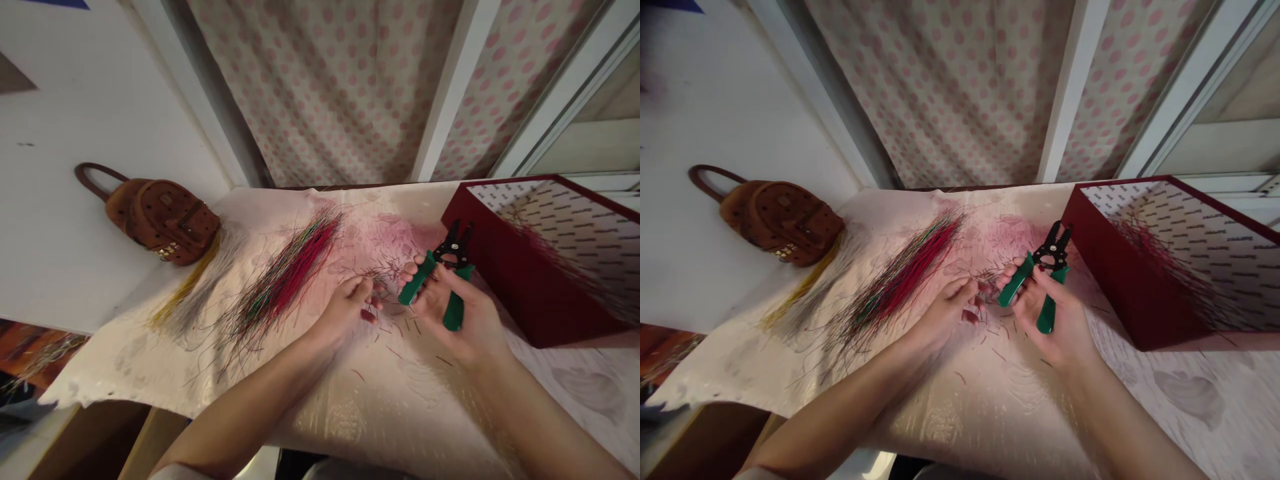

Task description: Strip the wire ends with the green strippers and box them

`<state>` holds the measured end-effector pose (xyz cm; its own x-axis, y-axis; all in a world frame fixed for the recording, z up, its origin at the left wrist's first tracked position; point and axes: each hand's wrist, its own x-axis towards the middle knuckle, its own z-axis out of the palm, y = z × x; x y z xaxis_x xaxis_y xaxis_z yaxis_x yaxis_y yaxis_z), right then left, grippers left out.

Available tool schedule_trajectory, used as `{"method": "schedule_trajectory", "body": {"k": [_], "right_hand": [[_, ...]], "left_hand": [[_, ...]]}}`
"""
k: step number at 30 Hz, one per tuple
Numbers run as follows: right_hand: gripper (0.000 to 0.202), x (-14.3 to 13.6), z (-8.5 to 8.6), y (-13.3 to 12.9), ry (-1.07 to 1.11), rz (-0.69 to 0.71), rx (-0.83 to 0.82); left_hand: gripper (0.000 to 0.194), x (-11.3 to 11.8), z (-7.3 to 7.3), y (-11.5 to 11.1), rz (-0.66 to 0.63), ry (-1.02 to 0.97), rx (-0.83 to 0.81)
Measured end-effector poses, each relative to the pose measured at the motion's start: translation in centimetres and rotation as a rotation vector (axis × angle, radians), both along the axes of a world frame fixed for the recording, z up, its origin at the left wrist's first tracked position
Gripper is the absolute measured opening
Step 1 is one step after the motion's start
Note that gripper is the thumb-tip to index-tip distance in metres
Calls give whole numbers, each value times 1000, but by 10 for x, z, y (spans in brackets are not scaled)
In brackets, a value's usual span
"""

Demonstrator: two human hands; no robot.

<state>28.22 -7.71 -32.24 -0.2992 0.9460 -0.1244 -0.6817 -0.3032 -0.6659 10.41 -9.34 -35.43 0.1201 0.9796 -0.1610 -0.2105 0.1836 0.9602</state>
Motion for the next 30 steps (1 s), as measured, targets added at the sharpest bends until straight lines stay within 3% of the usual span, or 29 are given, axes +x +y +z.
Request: {"method": "schedule_trajectory", "body": {"k": [2,4,8,10,15,20,30], "right_hand": [[8,0,0,0,-16,-12,9],[10,-1,-1,-1,-17,4,19],[10,-6,-4,-4,-35,48,34],[11,-10,-6,-5,-63,72,27],[15,-17,-13,-6,-53,122,22],[16,-14,-19,-3,-37,149,19],[17,-3,-16,1,66,107,-58]], "left_hand": [[36,-5,-7,3,-101,214,36],[35,-12,-8,8,-75,445,165],[30,-22,4,13,278,769,545],[34,-20,11,10,291,745,619],[39,-3,13,-2,3,521,472],[42,1,9,-3,1,355,372],[43,-6,6,0,-38,416,321]]}}
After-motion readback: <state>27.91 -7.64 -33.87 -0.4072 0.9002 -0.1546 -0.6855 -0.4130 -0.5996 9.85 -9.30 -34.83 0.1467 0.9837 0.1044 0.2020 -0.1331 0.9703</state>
